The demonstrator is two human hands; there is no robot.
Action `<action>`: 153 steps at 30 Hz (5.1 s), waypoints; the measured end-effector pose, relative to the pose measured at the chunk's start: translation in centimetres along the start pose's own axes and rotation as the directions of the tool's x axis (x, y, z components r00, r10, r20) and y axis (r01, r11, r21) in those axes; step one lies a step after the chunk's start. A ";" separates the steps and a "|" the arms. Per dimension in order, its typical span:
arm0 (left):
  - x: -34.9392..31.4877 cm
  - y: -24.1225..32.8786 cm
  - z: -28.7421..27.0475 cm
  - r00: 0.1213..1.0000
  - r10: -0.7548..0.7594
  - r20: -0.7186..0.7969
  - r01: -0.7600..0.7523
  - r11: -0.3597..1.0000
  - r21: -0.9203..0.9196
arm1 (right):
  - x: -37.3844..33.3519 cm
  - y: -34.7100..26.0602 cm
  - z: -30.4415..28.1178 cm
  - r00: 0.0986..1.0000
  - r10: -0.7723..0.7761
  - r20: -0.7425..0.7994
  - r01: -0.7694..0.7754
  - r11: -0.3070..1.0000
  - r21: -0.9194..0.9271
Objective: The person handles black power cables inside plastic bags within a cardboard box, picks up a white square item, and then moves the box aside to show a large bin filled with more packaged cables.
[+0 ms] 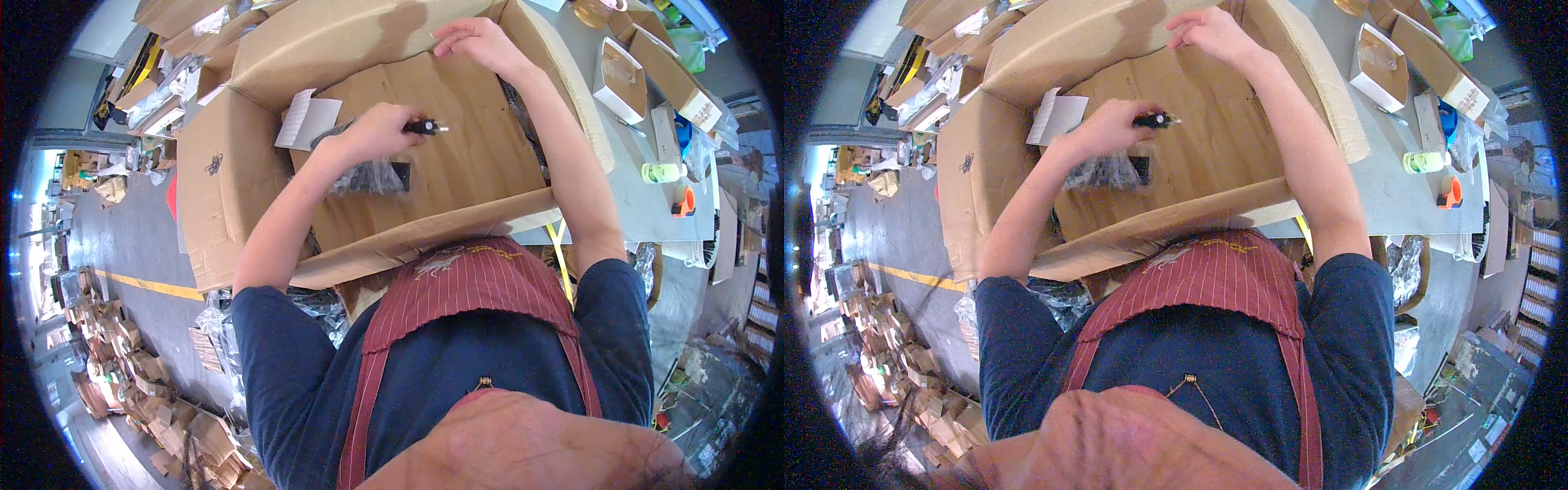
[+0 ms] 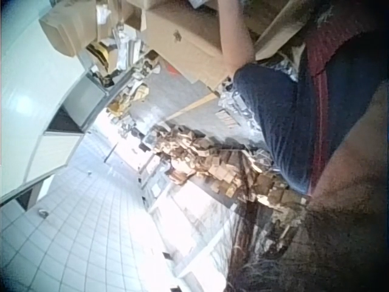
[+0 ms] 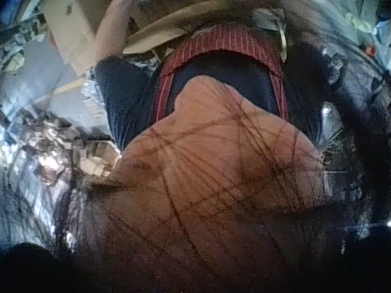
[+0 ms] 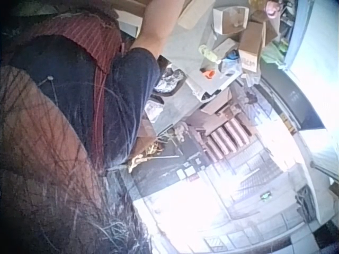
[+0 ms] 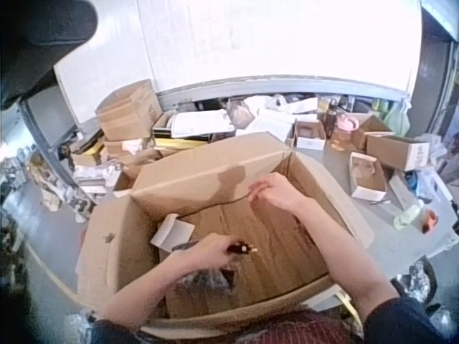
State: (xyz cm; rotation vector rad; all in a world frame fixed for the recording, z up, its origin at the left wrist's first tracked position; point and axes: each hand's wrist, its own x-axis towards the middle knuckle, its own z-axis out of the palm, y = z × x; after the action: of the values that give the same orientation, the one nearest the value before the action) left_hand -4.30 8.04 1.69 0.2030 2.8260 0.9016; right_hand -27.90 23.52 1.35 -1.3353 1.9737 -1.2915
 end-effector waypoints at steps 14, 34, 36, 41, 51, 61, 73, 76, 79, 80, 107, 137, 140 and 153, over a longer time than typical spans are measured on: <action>-0.5 -2.9 -0.3 0.988 -0.149 0.040 0.152 0.986 -0.070 | -0.5 -3.8 0.0 0.973 0.027 -0.227 0.068 0.915 0.399; -1.0 -1.4 7.7 0.947 -0.309 0.093 0.196 0.779 0.595 | -1.4 -4.1 1.7 0.945 -0.151 -0.291 0.110 0.982 -0.152; -1.1 -1.8 8.8 0.985 -0.161 -0.062 0.160 0.719 0.677 | -1.2 -3.4 1.9 0.948 -0.131 -0.290 0.081 0.981 -0.179; 0.1 -2.3 8.7 0.991 -0.109 -0.072 0.129 0.724 0.677 | -0.5 -1.5 2.1 0.950 -0.038 -0.310 -0.039 0.970 -0.240; 0.7 -2.9 6.3 0.995 -0.068 0.077 0.020 0.861 0.508 | -0.4 -0.3 0.3 0.901 -0.079 -0.426 0.038 0.994 -0.105; -1.4 1.5 -1.9 0.897 0.129 -0.422 0.139 0.825 0.548 | -0.5 -3.2 0.5 0.849 -0.267 -0.457 0.156 0.951 -0.265; -17.2 12.3 -13.5 0.315 -0.114 -0.942 0.745 0.645 0.171 | -1.5 -8.1 2.3 0.905 -0.225 -0.362 0.189 0.973 -0.132; -23.1 14.7 -13.9 0.087 -0.316 -0.945 0.843 0.528 -0.099 | -1.9 -9.1 3.0 0.915 -0.274 -0.296 0.241 0.960 -0.144; -28.9 16.1 -13.3 -0.053 -0.207 -0.977 0.930 0.347 -0.123 | -2.1 -9.4 3.2 0.902 -0.359 -0.241 0.309 0.924 -0.224; -31.2 16.8 -13.3 0.049 -0.158 -0.986 0.930 0.368 -0.013 | -2.1 -9.4 3.2 0.876 -0.434 -0.209 0.369 0.884 -0.287; -47.4 3.0 10.8 -0.110 -0.614 -0.782 0.992 -0.013 -0.129 | -0.3 -5.6 7.1 0.941 -0.336 0.043 0.314 0.820 -0.479; -35.1 10.6 11.0 -0.171 -0.673 -0.719 0.984 -0.150 -0.094 | -1.9 -7.3 7.9 0.898 -0.437 0.059 0.425 0.823 -0.377; -36.5 9.9 13.1 -0.155 -0.469 -0.869 0.986 -0.024 -0.163 | -1.5 -6.8 8.3 0.901 -0.418 0.111 0.426 0.812 -0.400; -47.5 20.5 18.6 -0.844 -0.203 -0.496 0.094 0.855 -0.511 | -2.5 -8.9 6.5 0.956 -0.292 0.006 0.287 0.934 -0.211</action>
State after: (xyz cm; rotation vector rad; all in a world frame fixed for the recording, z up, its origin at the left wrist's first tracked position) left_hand 47.44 26.45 4.32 1.1205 -0.7590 -0.3300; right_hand -17.58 21.80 5.65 -1.7763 2.0322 -1.2564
